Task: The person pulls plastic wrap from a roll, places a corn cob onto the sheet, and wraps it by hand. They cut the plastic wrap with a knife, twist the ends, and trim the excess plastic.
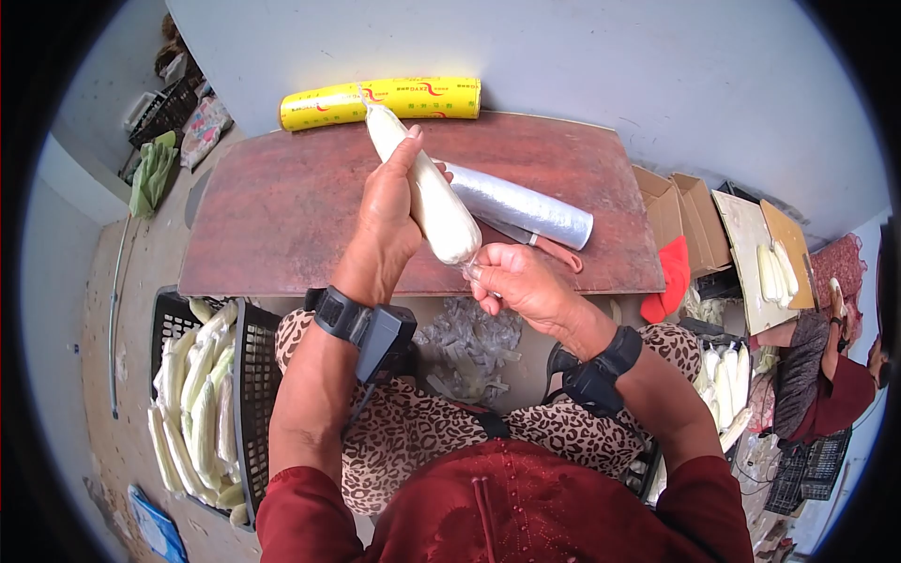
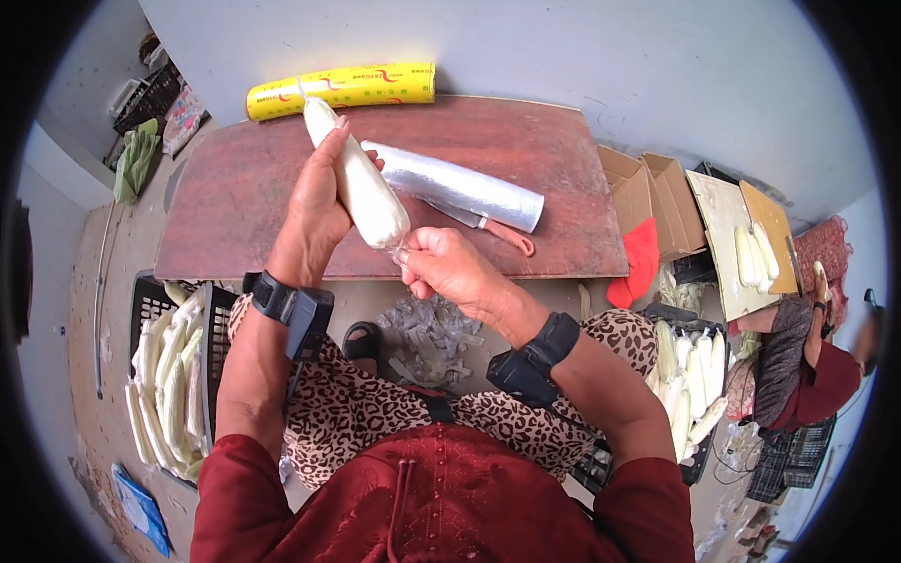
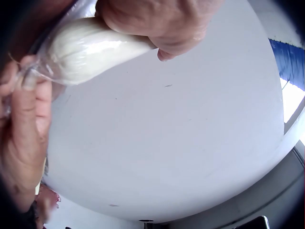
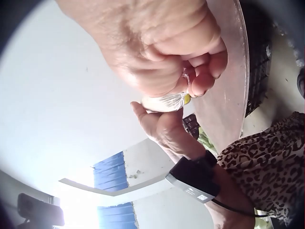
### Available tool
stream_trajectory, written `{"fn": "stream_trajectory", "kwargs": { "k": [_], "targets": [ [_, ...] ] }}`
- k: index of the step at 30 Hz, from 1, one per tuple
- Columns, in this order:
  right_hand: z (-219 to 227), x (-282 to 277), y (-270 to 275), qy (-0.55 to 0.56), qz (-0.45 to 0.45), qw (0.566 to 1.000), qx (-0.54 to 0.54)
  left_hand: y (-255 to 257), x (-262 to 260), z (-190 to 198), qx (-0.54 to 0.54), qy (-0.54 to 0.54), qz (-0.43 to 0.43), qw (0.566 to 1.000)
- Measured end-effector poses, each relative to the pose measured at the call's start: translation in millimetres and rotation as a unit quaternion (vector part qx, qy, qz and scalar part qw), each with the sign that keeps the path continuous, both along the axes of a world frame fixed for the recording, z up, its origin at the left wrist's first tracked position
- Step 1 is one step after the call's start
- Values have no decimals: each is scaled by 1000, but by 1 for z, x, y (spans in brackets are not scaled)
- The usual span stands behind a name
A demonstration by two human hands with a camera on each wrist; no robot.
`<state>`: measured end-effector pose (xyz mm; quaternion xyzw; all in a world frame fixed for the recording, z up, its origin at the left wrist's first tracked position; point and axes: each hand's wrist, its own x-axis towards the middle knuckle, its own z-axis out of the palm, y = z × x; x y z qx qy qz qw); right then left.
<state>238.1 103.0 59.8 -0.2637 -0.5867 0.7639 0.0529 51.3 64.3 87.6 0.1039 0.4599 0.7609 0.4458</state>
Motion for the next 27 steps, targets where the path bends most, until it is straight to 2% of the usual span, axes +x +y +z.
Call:
{"fn": "stream_trajectory", "kwargs": {
  "k": [9, 13, 18, 21, 27],
  "targets": [
    [-5, -1, 3, -27, -7, 979, 201, 3, 2, -6, -7, 13, 15, 1000],
    [-15, 0, 8, -25, -27, 964, 264, 2, 1, -10, 12, -4, -19, 1000],
    [-8, 0, 15, -40, -50, 957, 284, 4, -1, -16, 73, -46, -46, 995],
    [-1, 1, 17, -55, -51, 961, 267, 2, -3, -15, 64, -5, -59, 996],
    [3, 3, 18, -37, -71, 968, 238, -8, 8, 0, 126, 58, -133, 981]
  ]
}}
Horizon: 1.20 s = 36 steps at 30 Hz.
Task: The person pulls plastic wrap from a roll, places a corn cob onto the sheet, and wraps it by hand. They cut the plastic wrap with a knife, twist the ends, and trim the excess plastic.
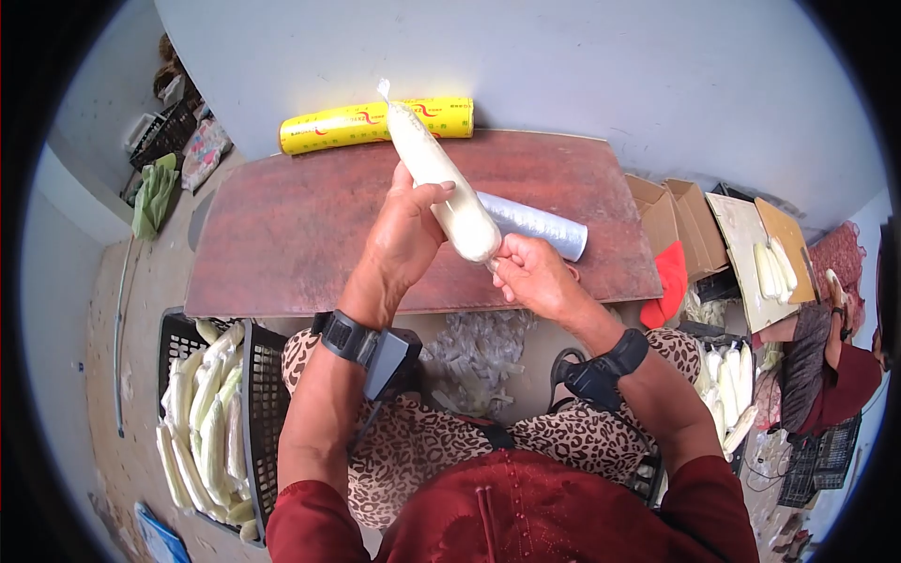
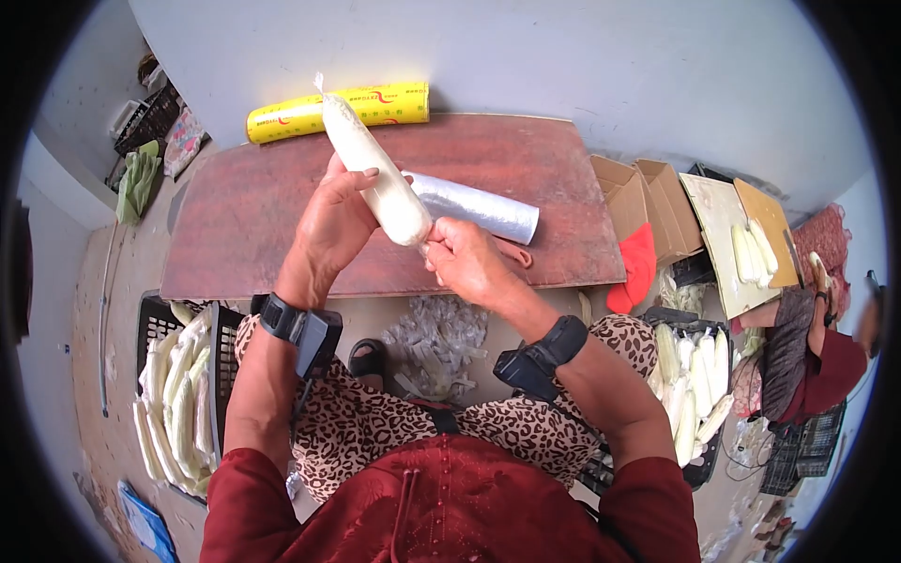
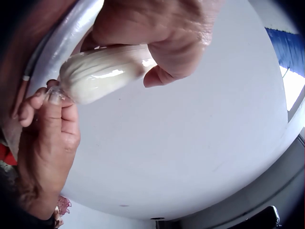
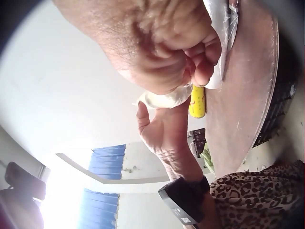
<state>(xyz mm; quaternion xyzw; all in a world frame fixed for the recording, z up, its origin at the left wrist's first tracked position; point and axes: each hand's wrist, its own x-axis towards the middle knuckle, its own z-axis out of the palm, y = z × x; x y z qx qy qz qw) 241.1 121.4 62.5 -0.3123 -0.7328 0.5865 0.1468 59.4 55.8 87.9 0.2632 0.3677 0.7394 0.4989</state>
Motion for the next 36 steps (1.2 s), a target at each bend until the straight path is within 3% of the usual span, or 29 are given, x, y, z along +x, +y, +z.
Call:
{"fn": "stream_trajectory", "kwargs": {
  "k": [6, 13, 22, 28, 36],
  "targets": [
    [9, 4, -1, 5, 8, 1000, -24, 0, -6, 0, 32, 56, -67, 996],
    [21, 4, -5, 5, 4, 999, -35, -2, 1, 2, 15, 83, -34, 996],
    [17, 3, -6, 22, 66, 997, -44, -1, 8, -3, 2, 26, -49, 998],
    [14, 1, -3, -11, 35, 998, -51, -2, 18, -3, 34, 14, -59, 998],
    [10, 0, -3, 45, -4, 997, -57, -2, 15, -1, 61, 46, -24, 997]
  ]
}}
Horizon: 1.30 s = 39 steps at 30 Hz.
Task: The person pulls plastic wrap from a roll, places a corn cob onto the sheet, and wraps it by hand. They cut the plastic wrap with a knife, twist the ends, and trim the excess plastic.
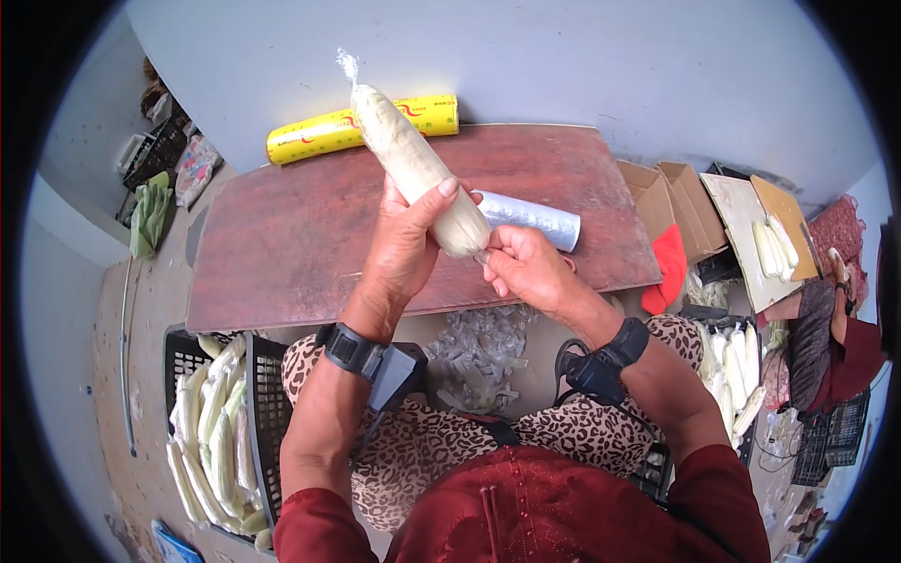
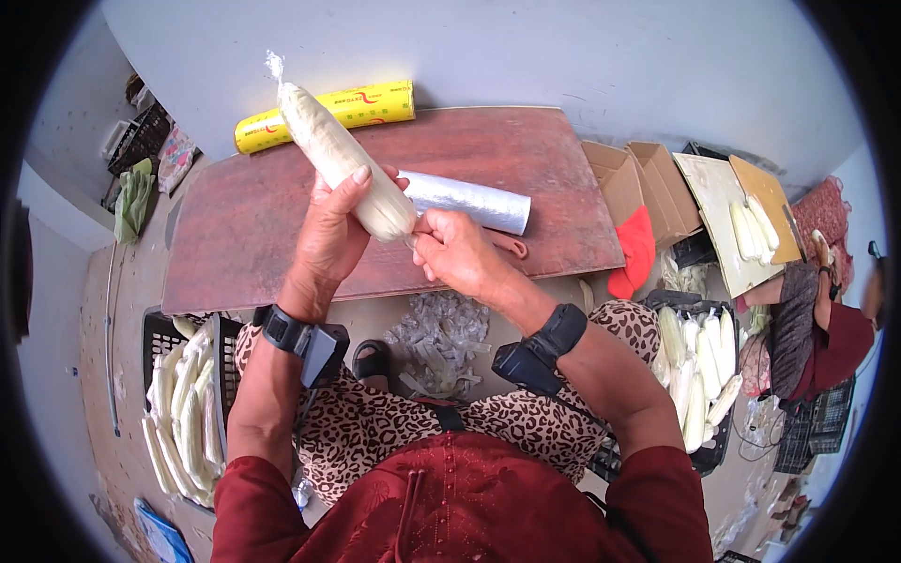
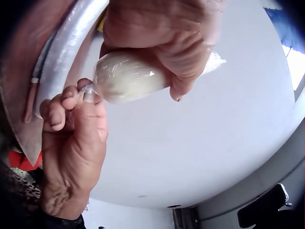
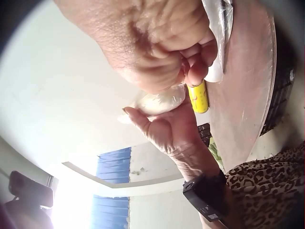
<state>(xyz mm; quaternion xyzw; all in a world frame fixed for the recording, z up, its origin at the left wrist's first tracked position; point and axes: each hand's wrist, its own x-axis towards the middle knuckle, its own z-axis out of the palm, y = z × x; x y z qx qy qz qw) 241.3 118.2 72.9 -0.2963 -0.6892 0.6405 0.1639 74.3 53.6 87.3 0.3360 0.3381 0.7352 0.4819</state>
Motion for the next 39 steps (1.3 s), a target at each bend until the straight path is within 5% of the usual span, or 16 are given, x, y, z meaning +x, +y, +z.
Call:
{"fn": "stream_trajectory", "kwargs": {
  "k": [7, 13, 39],
  "targets": [
    [7, -1, 0, 1, 7, 999, 47, 6, -5, -2, -3, -38, 42, 998],
    [-2, -1, -1, -2, -26, 959, 283, 8, -3, -1, -20, -65, 47, 997],
    [-1, 1, -6, -66, -9, 962, 264, 1, -9, -6, -56, -11, -9, 998]
  ]
}}
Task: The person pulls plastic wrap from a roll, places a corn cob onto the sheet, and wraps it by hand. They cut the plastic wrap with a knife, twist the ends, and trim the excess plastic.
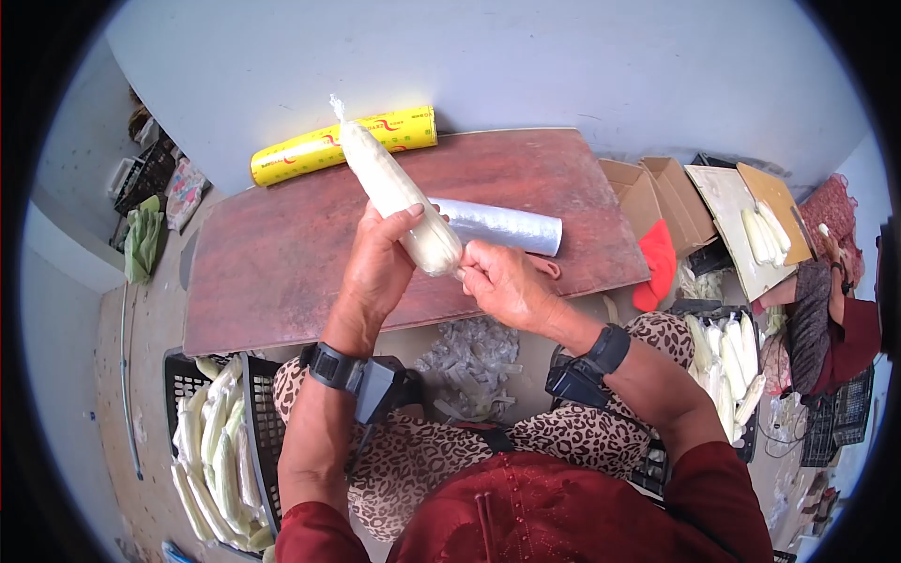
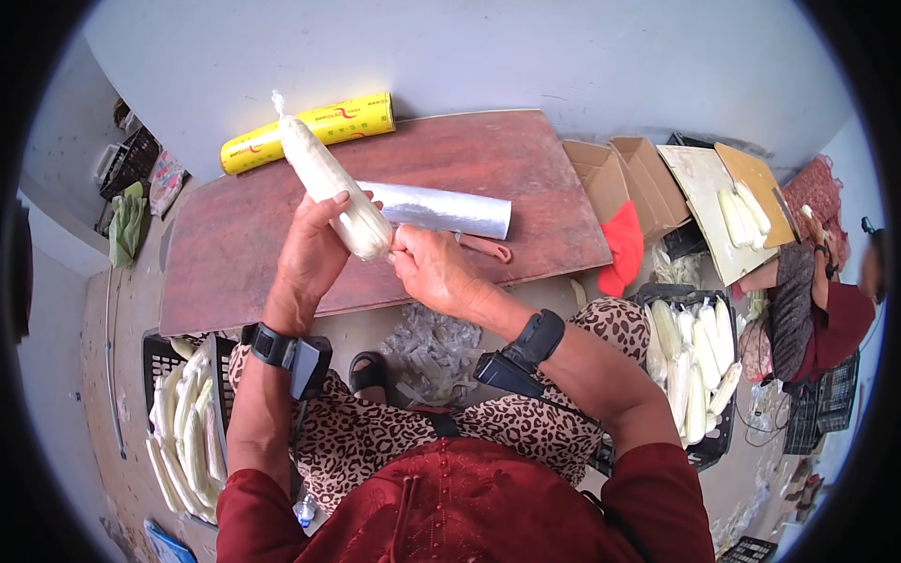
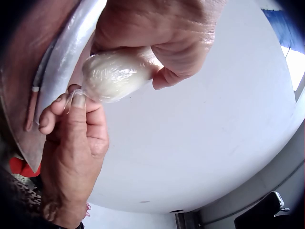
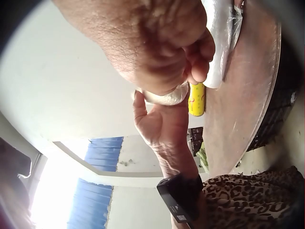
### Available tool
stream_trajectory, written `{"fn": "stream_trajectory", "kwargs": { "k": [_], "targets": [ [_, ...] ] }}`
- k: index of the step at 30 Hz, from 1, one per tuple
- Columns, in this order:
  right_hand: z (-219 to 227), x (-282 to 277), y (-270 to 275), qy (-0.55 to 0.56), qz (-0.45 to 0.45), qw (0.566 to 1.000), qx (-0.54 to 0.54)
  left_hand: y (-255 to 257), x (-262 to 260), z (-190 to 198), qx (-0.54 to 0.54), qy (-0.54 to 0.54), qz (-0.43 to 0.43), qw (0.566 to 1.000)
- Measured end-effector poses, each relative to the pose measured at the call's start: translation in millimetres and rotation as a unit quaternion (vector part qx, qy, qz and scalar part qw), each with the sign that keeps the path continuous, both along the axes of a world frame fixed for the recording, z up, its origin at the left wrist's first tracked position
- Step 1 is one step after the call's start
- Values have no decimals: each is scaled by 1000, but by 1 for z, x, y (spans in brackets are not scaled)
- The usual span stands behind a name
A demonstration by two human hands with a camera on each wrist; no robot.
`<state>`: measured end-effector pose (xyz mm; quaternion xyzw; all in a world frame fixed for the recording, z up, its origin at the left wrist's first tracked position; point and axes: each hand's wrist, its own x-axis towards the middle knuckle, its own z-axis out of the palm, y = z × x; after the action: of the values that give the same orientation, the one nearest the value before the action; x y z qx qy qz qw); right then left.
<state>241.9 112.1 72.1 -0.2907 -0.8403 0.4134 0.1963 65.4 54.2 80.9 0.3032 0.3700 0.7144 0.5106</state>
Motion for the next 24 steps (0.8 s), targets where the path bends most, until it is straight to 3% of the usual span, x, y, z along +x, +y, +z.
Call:
{"fn": "stream_trajectory", "kwargs": {
  "k": [13, 18, 24],
  "targets": [
    [-2, -1, -3, 72, 3, 997, -41, -3, 0, 1, 21, 17, -65, 997],
    [-1, 0, -2, 34, 7, 997, -63, -2, 9, -3, 21, -32, -77, 996],
    [-2, 0, -1, 31, 24, 995, -96, -4, 18, 4, 17, 3, -36, 999]
  ]
}}
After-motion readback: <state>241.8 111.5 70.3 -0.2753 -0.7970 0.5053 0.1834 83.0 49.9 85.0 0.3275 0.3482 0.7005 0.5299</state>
